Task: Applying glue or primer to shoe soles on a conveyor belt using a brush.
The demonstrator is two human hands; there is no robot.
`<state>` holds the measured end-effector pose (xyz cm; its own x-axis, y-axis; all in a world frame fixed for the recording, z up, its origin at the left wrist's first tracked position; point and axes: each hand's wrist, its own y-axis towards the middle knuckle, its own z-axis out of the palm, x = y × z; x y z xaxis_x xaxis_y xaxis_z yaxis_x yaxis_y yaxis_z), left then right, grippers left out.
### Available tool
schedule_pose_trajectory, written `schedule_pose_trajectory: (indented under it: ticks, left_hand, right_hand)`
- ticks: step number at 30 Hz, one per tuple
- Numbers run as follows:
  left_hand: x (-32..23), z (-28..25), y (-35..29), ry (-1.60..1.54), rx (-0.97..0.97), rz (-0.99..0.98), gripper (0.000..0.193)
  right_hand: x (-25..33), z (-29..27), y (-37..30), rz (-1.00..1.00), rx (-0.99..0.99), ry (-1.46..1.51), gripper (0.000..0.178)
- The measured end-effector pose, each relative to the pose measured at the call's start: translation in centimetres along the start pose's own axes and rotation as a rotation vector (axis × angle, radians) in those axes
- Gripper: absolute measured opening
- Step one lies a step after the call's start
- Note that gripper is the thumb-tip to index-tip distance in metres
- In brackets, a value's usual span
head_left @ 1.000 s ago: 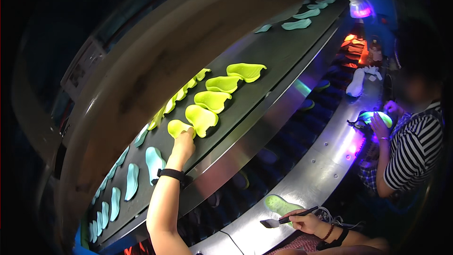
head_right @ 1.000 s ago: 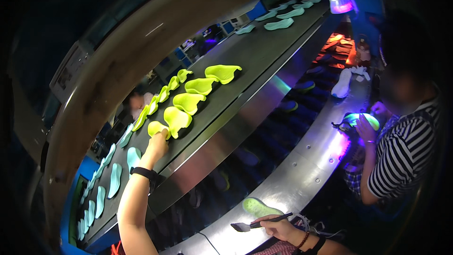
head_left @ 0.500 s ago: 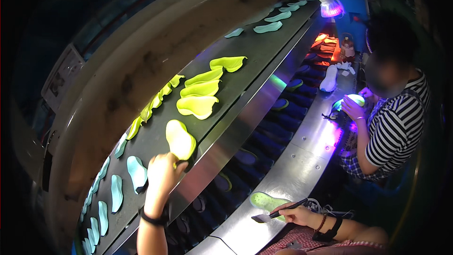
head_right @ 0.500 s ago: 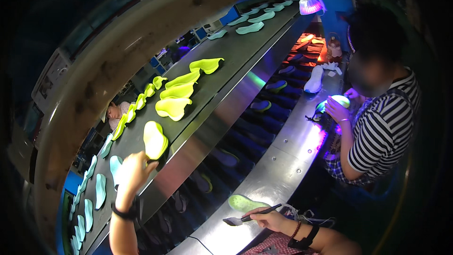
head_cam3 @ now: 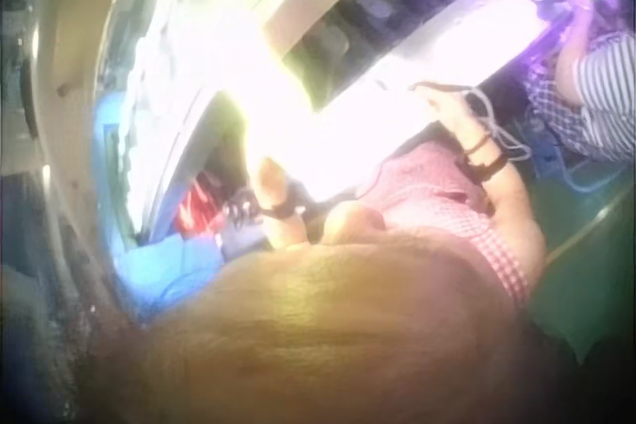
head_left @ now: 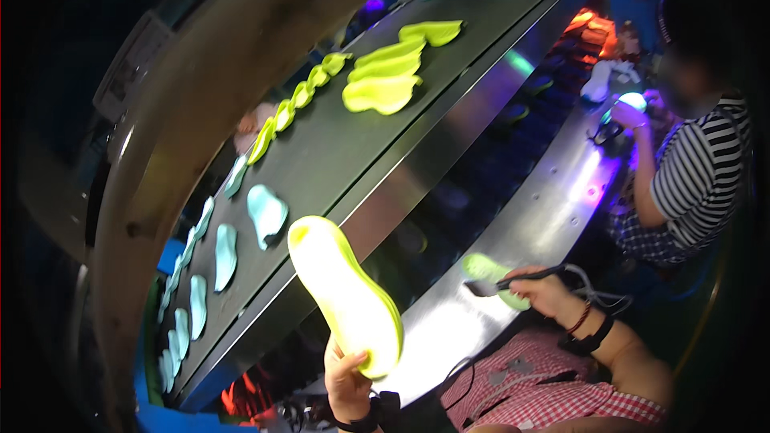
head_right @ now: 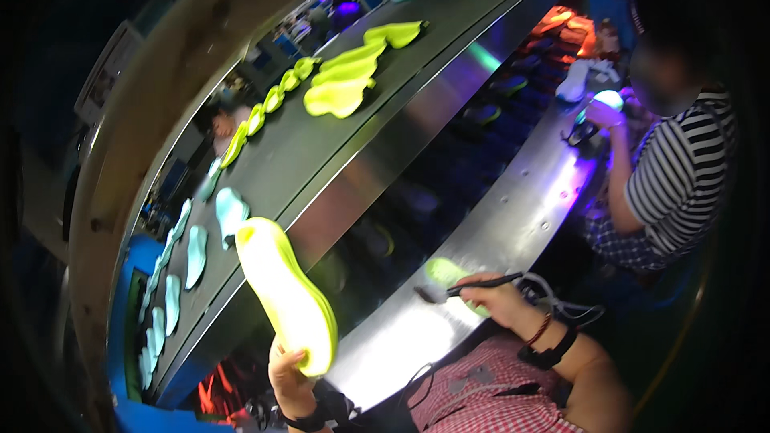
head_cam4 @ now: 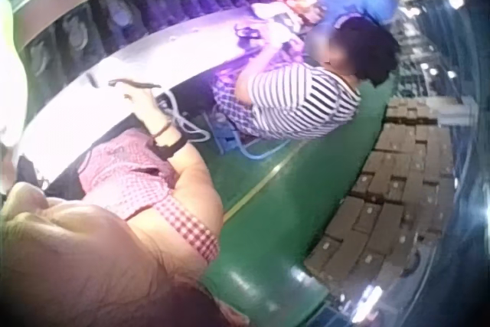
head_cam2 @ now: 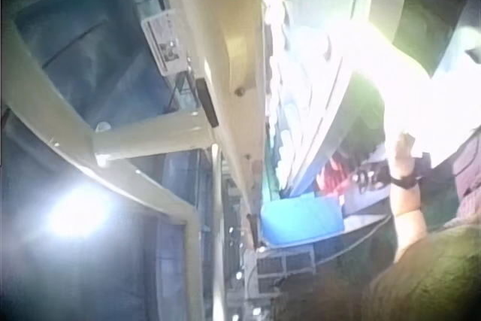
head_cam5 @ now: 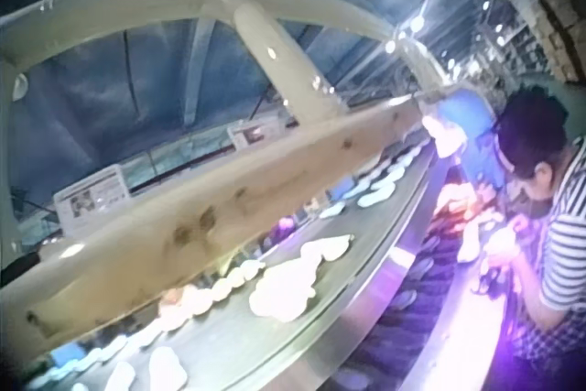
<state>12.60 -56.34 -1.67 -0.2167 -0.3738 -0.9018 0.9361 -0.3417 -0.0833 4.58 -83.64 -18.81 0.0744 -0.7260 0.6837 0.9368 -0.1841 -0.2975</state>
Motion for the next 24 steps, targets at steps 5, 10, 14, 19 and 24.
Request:
schedule_pose_trajectory:
  ticks: [5, 10, 14, 19, 24]
  left_hand:
    - [-2.6, -6.7, -6.7, 0.088, -0.145, -0.314, 0.046]
    - [-3.4, -6.5, -9.6, 0.125, -0.074, -0.081, 0.063]
    - [4.0, -12.5, -8.6, -0.305, 0.058, -0.049, 0.093]
    - [12.8, -9.4, -5.3, -0.681, -0.039, -0.099, 0.077]
    - [16.1, -5.5, -4.0, -0.788, -0.184, -0.172, 0.07]
  right_hand:
    - [0.1, 2.4, -0.2, -0.009, 0.127, 0.038, 0.02]
    - [-0.9, 3.9, -0.1, 0.052, 0.243, 0.047, 0.021]
    - [-2.4, 6.6, -0.2, 0.05, 0.364, 0.022, 0.022]
    - [-4.1, 9.4, 0.3, 0.096, 0.491, -0.264, 0.023]
    - [-5.5, 9.9, 2.0, 0.139, 0.491, -0.426, 0.02]
